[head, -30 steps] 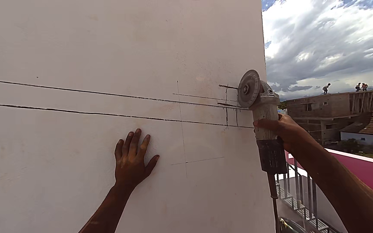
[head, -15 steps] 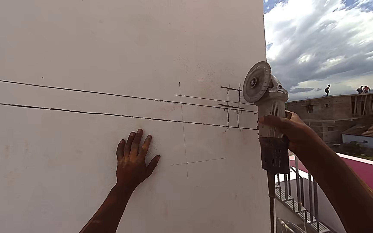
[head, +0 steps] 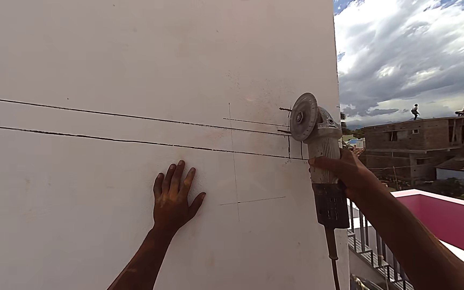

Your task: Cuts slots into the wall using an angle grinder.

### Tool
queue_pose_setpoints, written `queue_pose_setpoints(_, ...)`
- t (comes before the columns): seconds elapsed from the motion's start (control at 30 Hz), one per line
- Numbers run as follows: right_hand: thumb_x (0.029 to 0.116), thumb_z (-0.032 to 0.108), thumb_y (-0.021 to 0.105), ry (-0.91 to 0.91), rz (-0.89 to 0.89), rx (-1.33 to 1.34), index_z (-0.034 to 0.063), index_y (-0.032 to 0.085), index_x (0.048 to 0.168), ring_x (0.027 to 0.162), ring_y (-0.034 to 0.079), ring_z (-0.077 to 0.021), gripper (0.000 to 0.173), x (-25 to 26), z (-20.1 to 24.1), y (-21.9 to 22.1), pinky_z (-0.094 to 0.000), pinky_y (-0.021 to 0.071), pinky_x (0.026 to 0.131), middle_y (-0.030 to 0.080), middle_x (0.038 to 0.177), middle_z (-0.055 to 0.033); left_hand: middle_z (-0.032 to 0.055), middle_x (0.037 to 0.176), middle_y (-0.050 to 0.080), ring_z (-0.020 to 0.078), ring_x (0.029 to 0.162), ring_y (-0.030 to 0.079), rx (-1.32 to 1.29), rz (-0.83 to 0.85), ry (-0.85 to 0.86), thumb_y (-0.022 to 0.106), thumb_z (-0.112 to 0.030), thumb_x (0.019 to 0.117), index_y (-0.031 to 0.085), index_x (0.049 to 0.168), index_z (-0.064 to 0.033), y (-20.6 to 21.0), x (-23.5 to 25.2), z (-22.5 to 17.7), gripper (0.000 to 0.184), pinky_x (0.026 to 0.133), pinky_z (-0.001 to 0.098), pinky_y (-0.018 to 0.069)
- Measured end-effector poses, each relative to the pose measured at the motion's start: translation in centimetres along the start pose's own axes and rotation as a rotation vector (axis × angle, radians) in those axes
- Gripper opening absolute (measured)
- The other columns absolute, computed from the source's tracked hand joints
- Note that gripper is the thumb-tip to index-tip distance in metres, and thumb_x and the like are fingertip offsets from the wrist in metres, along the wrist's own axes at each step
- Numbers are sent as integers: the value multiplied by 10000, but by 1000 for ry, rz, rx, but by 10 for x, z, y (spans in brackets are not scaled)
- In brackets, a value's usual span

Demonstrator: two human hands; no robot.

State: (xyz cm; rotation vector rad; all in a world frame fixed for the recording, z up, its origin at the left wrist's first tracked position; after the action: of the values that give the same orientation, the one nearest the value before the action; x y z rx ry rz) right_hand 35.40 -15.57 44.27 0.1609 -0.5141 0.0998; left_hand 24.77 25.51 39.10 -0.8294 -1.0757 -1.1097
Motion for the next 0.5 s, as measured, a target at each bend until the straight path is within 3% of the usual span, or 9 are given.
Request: queue_pose_setpoints(0.5, 833, 112, 794, -1, -2, -25, 48, 596, 1181, 719, 702, -228, 405, 2, -1, 3, -379, 605, 623, 693, 895, -135, 137, 1650, 355, 332, 1544, 287, -2, 8, 0, 397, -668, 952, 495, 1530, -155, -1, 0, -1, 779, 1227, 572, 181)
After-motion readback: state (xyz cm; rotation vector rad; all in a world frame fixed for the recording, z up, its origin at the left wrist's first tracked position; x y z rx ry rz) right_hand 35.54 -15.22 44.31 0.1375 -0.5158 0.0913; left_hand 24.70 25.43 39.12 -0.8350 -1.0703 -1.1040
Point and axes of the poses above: each hand's wrist, its own x-axis towards the middle knuckle, its own y-axis out of the palm, z = x × y, the point moved 8 cm from there along x, towards the middle knuckle
